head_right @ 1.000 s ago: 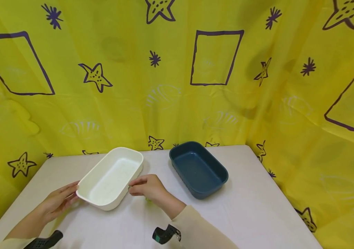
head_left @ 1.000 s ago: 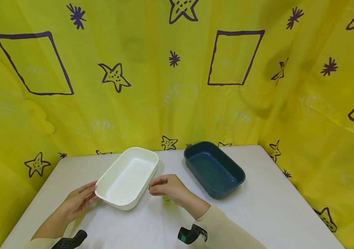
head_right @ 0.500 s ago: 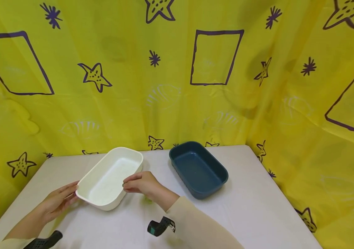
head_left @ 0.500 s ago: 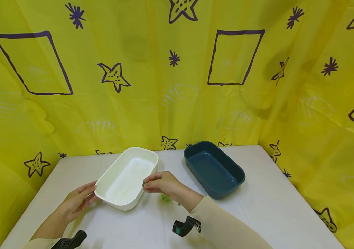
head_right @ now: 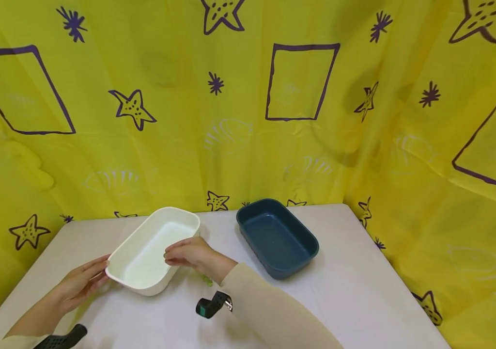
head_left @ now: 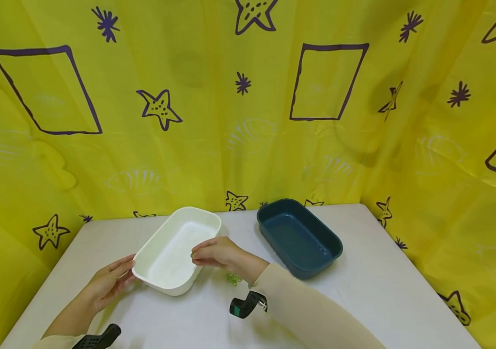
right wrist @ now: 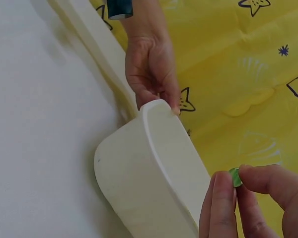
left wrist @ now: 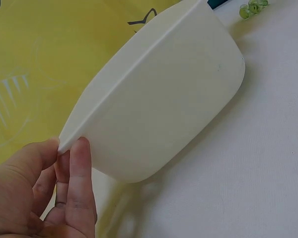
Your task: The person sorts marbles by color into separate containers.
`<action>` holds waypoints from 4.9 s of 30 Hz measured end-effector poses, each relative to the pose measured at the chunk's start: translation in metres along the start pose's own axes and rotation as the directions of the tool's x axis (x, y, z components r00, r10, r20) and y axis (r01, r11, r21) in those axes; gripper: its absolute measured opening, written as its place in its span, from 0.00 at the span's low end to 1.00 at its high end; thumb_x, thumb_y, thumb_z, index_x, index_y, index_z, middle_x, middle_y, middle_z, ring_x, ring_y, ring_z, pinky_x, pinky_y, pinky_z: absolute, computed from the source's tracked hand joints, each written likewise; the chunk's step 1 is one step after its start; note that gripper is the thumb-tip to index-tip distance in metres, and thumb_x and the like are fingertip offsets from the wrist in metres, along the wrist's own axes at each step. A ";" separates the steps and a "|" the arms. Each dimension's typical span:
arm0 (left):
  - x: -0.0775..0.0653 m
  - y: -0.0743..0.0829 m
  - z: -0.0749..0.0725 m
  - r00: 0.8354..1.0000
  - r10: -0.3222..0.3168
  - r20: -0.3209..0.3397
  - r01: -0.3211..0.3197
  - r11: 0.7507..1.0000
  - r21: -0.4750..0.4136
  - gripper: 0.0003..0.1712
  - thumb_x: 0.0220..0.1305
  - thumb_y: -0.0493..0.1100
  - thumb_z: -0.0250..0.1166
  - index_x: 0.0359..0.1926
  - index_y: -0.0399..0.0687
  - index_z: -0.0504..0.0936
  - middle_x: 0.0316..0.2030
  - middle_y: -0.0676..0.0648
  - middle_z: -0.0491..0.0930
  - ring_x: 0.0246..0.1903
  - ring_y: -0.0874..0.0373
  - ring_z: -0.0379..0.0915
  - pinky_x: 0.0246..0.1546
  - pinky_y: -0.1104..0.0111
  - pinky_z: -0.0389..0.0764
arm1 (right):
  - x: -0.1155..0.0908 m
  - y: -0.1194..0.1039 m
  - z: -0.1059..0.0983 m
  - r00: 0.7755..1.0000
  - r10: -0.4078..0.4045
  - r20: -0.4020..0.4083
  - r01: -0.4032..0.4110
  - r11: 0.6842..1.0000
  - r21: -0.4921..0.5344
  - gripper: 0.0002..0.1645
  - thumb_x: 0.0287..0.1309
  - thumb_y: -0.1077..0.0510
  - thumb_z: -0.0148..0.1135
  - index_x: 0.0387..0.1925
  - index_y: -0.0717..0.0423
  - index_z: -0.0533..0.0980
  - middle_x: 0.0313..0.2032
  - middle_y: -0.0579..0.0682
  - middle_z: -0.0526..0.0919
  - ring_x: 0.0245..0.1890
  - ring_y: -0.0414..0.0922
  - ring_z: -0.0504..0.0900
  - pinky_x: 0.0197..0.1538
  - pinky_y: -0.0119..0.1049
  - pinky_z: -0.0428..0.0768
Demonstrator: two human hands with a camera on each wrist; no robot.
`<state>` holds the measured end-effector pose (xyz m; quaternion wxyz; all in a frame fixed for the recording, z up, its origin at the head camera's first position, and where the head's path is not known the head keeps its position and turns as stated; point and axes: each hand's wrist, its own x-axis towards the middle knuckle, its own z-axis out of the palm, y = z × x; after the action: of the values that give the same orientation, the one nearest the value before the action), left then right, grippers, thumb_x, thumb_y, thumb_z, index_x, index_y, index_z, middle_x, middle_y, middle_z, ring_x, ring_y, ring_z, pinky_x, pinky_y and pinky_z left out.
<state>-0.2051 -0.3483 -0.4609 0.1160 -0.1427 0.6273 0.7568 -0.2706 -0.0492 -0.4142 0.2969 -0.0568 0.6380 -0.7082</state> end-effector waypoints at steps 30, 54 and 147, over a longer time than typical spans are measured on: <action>0.002 0.001 0.001 1.000 0.009 0.009 -0.009 1.000 -0.007 0.17 0.73 0.41 0.57 0.32 0.70 0.84 0.34 0.59 0.82 0.34 0.68 0.80 0.37 0.80 0.83 | 0.040 -0.005 0.031 0.997 0.049 -0.055 -0.050 0.999 -0.013 0.12 0.53 0.77 0.63 0.42 0.78 0.79 0.35 0.64 0.86 0.32 0.47 0.86 0.47 0.39 0.86; 0.000 -0.002 -0.001 1.000 0.002 0.010 -0.002 0.999 -0.042 0.18 0.74 0.42 0.56 0.32 0.71 0.85 0.35 0.60 0.81 0.35 0.69 0.79 0.40 0.81 0.82 | 0.054 0.007 0.066 0.990 0.021 -0.141 -0.053 0.973 -0.224 0.05 0.48 0.75 0.69 0.31 0.71 0.84 0.28 0.57 0.88 0.26 0.45 0.87 0.34 0.30 0.86; 0.000 -0.001 0.001 1.000 0.003 -0.011 -0.003 0.999 -0.045 0.16 0.73 0.42 0.57 0.33 0.70 0.85 0.35 0.59 0.82 0.34 0.68 0.80 0.37 0.81 0.82 | -0.059 0.082 -0.110 0.869 -0.332 -0.368 0.202 0.915 -0.350 0.16 0.47 0.72 0.68 0.41 0.76 0.81 0.35 0.64 0.86 0.30 0.43 0.85 0.35 0.34 0.87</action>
<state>-0.2046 -0.3475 -0.4618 0.1082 -0.1483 0.6108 0.7702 -0.2446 0.0744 -0.4933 0.0387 -0.0363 0.7725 -0.6328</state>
